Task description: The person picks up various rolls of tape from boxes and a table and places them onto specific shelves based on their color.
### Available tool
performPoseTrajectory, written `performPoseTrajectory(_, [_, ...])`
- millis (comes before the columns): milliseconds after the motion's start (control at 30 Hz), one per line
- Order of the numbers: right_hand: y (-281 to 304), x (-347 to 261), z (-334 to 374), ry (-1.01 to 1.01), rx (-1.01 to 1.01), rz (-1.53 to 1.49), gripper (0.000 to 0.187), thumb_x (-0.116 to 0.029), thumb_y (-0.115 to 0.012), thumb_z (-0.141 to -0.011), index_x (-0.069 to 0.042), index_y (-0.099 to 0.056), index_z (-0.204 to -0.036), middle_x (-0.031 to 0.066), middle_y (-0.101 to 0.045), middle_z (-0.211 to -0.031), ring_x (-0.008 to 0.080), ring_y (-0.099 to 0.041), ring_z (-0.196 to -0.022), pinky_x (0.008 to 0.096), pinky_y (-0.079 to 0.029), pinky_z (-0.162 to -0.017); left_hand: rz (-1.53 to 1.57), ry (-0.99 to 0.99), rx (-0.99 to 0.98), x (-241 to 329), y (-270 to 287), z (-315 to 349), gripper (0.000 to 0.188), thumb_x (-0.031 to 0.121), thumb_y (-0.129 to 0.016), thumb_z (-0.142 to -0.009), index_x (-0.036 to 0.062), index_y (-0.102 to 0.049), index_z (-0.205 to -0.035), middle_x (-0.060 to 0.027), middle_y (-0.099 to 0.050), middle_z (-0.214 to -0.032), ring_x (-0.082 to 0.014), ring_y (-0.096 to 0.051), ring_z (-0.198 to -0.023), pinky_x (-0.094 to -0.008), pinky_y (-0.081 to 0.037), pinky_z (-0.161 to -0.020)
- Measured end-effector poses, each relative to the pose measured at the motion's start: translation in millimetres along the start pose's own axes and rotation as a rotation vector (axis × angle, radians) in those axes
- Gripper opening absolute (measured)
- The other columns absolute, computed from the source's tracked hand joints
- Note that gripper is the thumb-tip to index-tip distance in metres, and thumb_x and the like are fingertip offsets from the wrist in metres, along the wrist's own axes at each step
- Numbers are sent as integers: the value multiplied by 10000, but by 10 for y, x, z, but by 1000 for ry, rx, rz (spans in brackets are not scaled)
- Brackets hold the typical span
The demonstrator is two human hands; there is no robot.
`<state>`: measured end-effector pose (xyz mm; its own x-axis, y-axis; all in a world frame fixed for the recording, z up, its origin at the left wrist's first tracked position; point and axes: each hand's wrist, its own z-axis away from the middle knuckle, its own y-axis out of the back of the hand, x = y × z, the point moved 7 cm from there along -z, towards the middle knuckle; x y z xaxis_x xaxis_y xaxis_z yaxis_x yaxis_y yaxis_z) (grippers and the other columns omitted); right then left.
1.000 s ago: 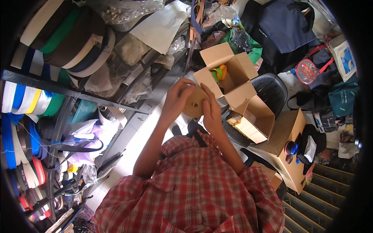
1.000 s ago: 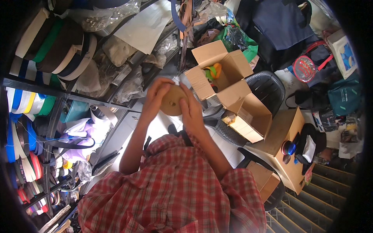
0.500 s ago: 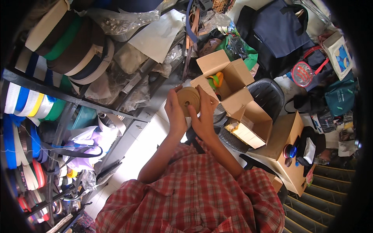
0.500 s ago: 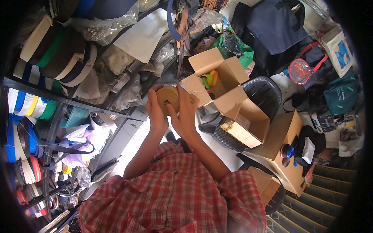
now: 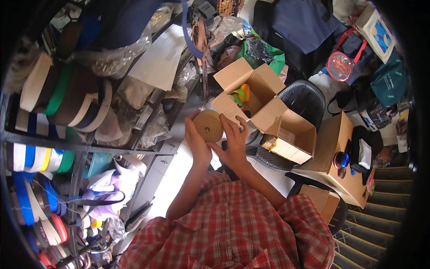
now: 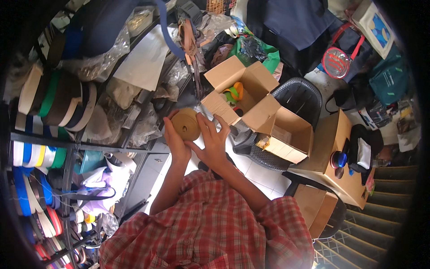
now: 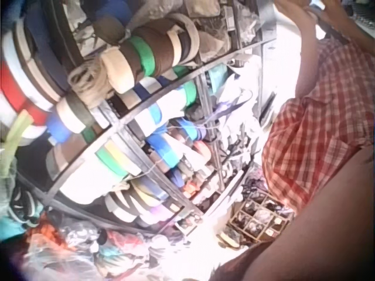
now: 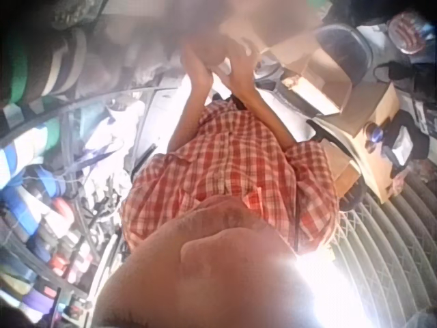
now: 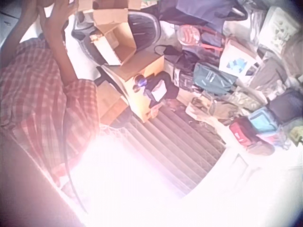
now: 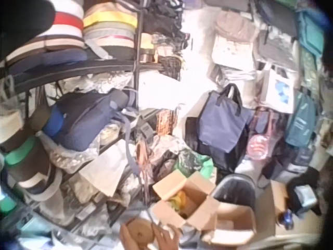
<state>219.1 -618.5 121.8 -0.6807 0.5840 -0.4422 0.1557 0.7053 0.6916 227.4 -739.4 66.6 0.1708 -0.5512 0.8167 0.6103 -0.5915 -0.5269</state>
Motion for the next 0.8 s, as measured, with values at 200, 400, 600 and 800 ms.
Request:
performPoseTrajectory(200, [-19,538,-124,-179,-11,-219,886,-242,-881,-557,1,-459,-1298,180,-480,-1207,378,-447,-1121,442,-373,-971,32,205,-245,-442,-196,-134,506,463,-313,-1023,83,-388,-1348,-73,-486,-1284,-190,-501,-1175,-343,-458,-940])
performPoseTrajectory(400, [175,1106,-711,-247,117,-379,770,-215,-886,-538,-15,-511,-1181,137,-545,-1095,312,-515,-1052,407,-408,-934,-38,184,-505,-458,-661,-428,571,482,-311,-1009,131,-250,-1455,-84,-386,-1412,-234,-413,-1288,-418,-398,-1007])
performPoseTrajectory(600, [489,1515,-2721,-91,265,-775,637,-207,-844,-636,20,-517,-1133,152,-575,-1010,264,-553,-982,375,-427,-907,-345,207,-463,-544,-518,-906,596,480,-350,-996,89,-275,-1439,-158,-454,-1375,-295,-543,-1155,-432,-452,-923])
performPoseTrajectory(800, [1602,1221,-5338,136,430,-734,673,-452,-770,-721,86,-566,-1071,203,-630,-1007,288,-611,-944,373,-462,-857,-455,316,-301,-695,-585,-1145,480,359,-356,-1014,13,-422,-1340,-163,-553,-1274,-282,-581,-1099,-393,-470,-900])
